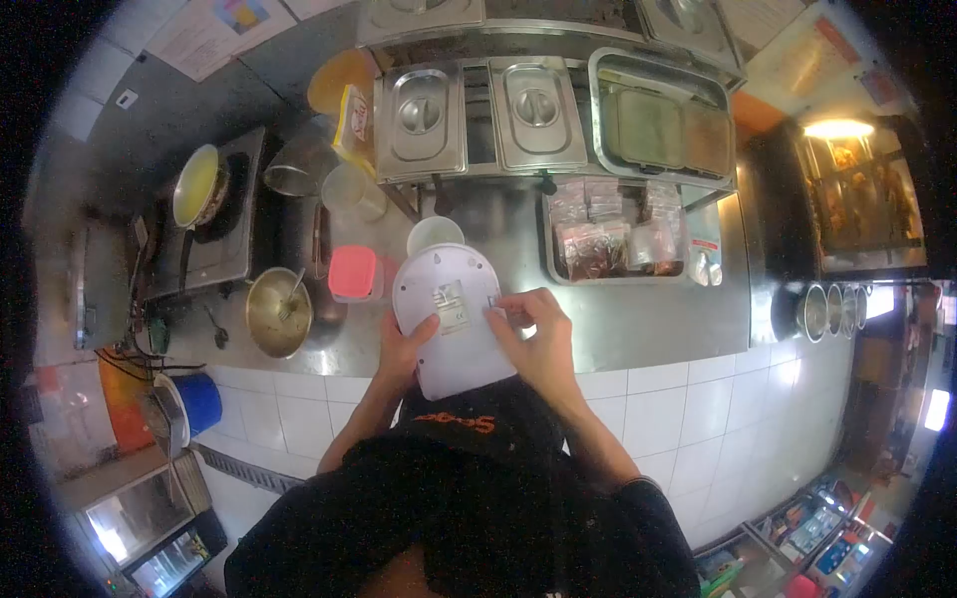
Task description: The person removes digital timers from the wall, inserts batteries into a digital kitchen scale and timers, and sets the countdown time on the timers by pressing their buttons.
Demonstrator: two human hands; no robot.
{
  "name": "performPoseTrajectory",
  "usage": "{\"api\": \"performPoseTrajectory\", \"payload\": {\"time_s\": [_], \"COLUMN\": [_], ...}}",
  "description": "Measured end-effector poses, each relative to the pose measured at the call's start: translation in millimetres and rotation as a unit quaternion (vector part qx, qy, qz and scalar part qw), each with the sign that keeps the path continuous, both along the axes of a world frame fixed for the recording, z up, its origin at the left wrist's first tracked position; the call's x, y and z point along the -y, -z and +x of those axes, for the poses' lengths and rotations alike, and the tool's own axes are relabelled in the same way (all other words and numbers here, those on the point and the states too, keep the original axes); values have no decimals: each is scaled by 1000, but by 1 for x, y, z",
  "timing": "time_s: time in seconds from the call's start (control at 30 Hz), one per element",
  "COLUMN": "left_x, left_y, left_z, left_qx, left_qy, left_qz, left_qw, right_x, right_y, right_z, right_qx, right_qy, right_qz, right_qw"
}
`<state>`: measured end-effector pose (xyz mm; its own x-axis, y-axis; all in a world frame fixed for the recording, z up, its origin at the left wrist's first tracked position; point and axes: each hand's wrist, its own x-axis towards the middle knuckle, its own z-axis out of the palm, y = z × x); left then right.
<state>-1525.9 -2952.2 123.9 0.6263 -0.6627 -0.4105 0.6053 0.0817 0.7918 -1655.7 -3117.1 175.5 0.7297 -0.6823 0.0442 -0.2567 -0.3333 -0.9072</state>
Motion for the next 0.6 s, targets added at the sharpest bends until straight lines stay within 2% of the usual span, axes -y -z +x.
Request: {"api": "performPoseTrajectory", "payload": {"time_s": [0.03, 0.07, 0.1, 0.17, 0.4, 0.6], "left_x": [0, 0, 1, 2, 1, 2], "left_y": [-3, -6, -7, -7, -4, -3], "left_z": [-3, -7, -10, -15, -21, -25], "left_qx": [59, 117, 119, 221, 172, 236], "left_qy": [-4, -9, -9, -45, -87, -97], "left_qz": [16, 32, 33, 32, 4, 0], "left_qw": [998, 993, 992, 974, 981, 967], "right_x": [-4, -9, -13, -19, -24, -30], "right_y": [-1, 6, 9, 10, 15, 17], "right_z": [3, 5, 6, 9, 10, 17], "right_qx": [-23, -18, -17, -24, -34, -35], "right_qy": [2, 32, 32, 74, 80, 81], "right_qz": [-23, 17, 18, 27, 19, -51], "right_qw": [999, 999, 999, 997, 996, 995]}}
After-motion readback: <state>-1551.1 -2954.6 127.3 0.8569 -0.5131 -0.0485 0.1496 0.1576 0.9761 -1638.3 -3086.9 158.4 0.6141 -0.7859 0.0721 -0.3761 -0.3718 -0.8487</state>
